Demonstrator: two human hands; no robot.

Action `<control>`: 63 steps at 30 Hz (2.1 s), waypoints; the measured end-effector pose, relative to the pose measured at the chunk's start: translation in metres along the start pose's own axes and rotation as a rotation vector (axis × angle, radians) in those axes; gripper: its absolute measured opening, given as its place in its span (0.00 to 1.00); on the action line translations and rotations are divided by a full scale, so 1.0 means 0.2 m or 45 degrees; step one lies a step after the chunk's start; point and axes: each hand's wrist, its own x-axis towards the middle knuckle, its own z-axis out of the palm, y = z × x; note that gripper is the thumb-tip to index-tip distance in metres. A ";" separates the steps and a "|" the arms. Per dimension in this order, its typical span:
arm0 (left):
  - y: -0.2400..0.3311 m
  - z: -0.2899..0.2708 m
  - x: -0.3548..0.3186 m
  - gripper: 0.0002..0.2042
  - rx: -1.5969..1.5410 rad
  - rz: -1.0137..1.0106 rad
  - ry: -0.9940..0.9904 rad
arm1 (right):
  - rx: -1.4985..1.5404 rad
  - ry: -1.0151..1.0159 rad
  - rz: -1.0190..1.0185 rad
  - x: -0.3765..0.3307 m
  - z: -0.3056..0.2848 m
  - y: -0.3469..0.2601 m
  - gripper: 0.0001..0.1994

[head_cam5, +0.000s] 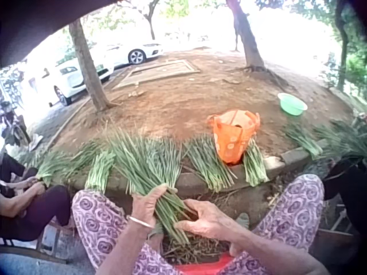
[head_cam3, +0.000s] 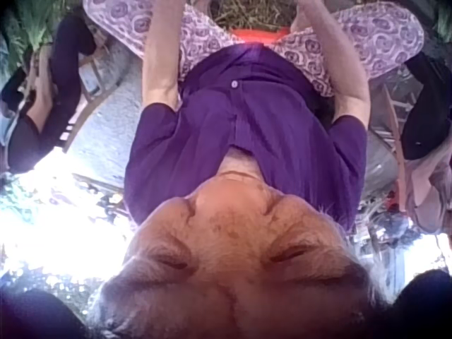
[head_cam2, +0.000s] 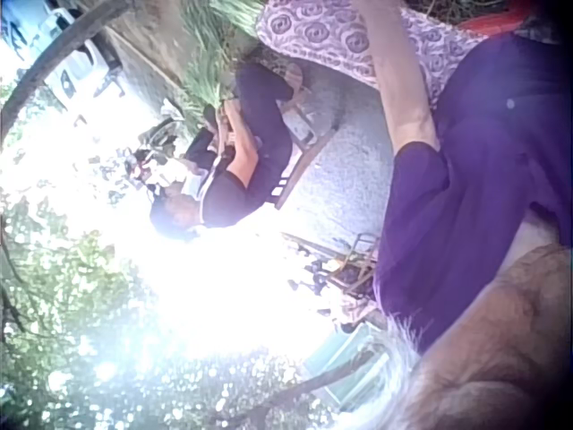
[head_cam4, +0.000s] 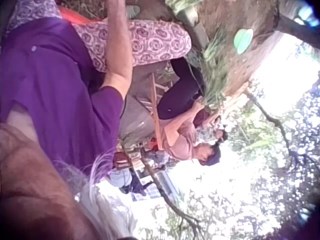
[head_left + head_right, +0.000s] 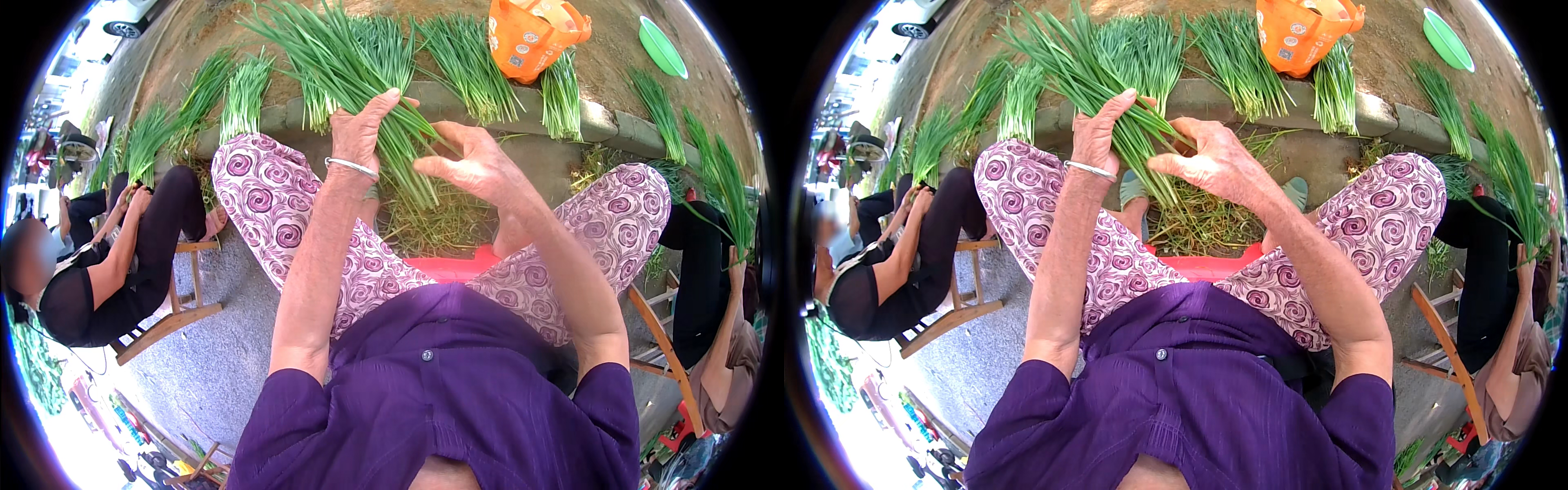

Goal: The person sits on a stool and bundles green onions by hand, gathering stalks and securing them by wrapping one stalk around the group.

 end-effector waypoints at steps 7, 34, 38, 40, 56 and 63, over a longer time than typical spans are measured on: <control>-0.03 -0.02 0.01 0.10 0.024 -0.017 0.008 | 0.036 -0.120 0.135 -0.01 0.03 -0.03 0.16; -0.02 -0.05 0.03 0.13 -0.080 -0.268 -0.048 | -0.028 -0.062 0.056 -0.02 -0.07 -0.08 0.14; -0.01 -0.06 0.04 0.13 -0.098 -0.305 -0.090 | 0.020 -0.056 0.109 -0.02 -0.09 -0.10 0.14; -0.02 -0.07 0.05 0.13 -0.091 -0.293 -0.105 | -0.006 -0.075 0.116 -0.02 -0.11 -0.11 0.14; -0.01 -0.05 0.03 0.10 0.015 -0.288 -0.122 | 0.176 -0.202 0.297 -0.02 -0.12 -0.10 0.11; -0.03 -0.07 0.05 0.10 -0.027 -0.321 -0.030 | 0.293 -0.166 0.300 -0.03 -0.10 -0.12 0.10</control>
